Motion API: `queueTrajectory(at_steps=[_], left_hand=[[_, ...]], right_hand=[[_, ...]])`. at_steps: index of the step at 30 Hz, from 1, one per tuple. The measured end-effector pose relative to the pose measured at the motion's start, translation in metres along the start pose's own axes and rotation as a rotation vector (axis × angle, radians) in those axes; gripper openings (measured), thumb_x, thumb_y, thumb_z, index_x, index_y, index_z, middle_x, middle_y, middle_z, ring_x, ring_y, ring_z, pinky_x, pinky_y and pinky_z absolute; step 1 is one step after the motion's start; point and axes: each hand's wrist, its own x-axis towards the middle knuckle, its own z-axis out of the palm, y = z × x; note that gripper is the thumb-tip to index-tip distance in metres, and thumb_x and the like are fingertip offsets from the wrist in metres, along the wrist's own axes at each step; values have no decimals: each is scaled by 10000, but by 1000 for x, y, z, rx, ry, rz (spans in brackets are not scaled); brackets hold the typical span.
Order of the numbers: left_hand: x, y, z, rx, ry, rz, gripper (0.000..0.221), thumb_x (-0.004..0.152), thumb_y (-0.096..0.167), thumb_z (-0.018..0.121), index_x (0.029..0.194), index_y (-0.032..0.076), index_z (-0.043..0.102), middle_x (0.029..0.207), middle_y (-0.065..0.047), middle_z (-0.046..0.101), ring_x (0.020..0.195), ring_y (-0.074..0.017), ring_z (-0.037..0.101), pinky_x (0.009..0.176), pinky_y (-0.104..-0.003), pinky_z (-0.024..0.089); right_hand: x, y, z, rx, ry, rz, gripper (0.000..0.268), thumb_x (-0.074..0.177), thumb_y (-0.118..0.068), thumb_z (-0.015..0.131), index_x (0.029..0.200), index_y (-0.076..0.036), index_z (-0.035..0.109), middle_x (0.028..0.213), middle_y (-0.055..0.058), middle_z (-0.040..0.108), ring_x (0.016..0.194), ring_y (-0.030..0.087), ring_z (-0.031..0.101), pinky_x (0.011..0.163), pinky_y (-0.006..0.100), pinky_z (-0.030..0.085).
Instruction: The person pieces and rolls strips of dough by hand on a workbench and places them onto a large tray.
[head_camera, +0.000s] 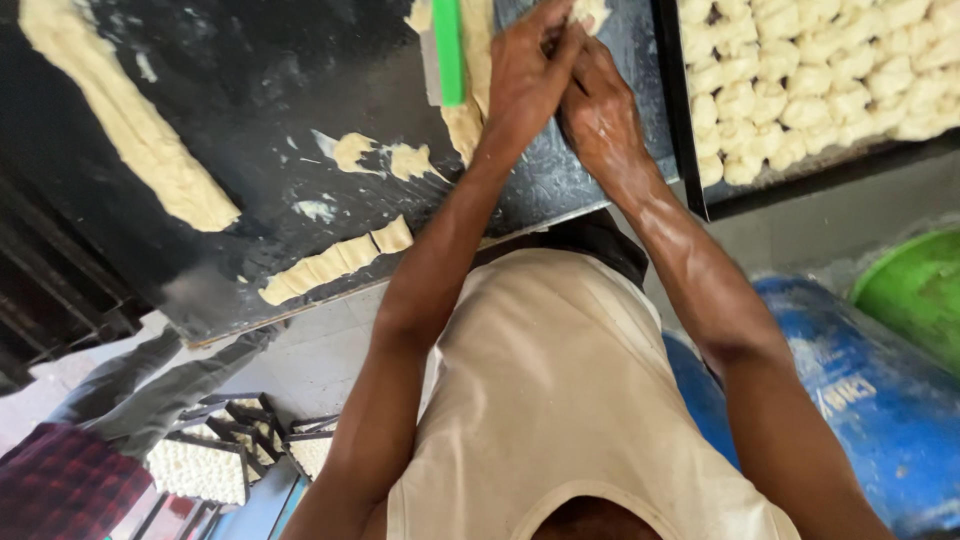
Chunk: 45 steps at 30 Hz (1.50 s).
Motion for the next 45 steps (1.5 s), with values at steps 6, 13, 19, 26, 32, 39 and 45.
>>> queueTrajectory(at_steps=[6,13,19,26,32,39,45], left_hand=[[3,-22,-5,-97,-175,-28,186,1047,74,750,947,-62,673,801,-212,666,717,-254,670,663,-341,541],[-33,13,-44,-207,-349,134,243,977,57,716,1219,36,729,1026,-137,801,858,-186,812,744,-298,686],[-83,51,-96,-398,-603,320,529,1027,-31,692,1505,0,467,1359,-231,642,1176,-283,675,1004,-391,540],[-104,46,-122,-540,-658,-272,362,1094,114,639,1445,24,645,1312,-242,736,1161,-306,748,1042,-441,613],[-123,40,-122,-725,-664,-341,382,1073,73,608,1454,63,576,1345,-103,683,1194,-203,708,1064,-367,628],[-98,81,-89,-381,-630,-38,477,982,37,733,1427,62,566,1197,-76,686,1077,-137,724,932,-310,646],[-54,83,-25,-569,-674,-337,307,1101,62,606,1402,13,639,1197,-107,754,1096,-171,732,968,-314,662]], right_hand=[[-30,-34,-9,40,-83,95,415,841,146,646,1252,109,683,1300,257,654,1271,411,595,1058,456,542],[-52,-93,-86,581,-127,557,414,929,171,569,1296,-8,638,1250,132,670,1085,225,711,868,283,615],[-17,-89,-106,662,-38,607,388,880,12,822,1201,-49,612,978,25,607,804,116,607,688,271,608],[-23,-147,-87,53,-21,88,250,881,-18,848,1097,21,728,1079,121,621,899,247,582,707,339,530],[-40,-142,-78,183,156,177,219,901,29,859,1025,33,679,1090,134,592,1031,272,587,857,405,529],[-41,-75,-112,960,-27,768,156,957,1,816,1089,-28,738,1090,129,708,955,239,602,824,340,510],[-64,-34,-133,110,41,187,379,877,-101,890,1215,-13,743,1188,167,630,1107,355,601,905,434,563]])
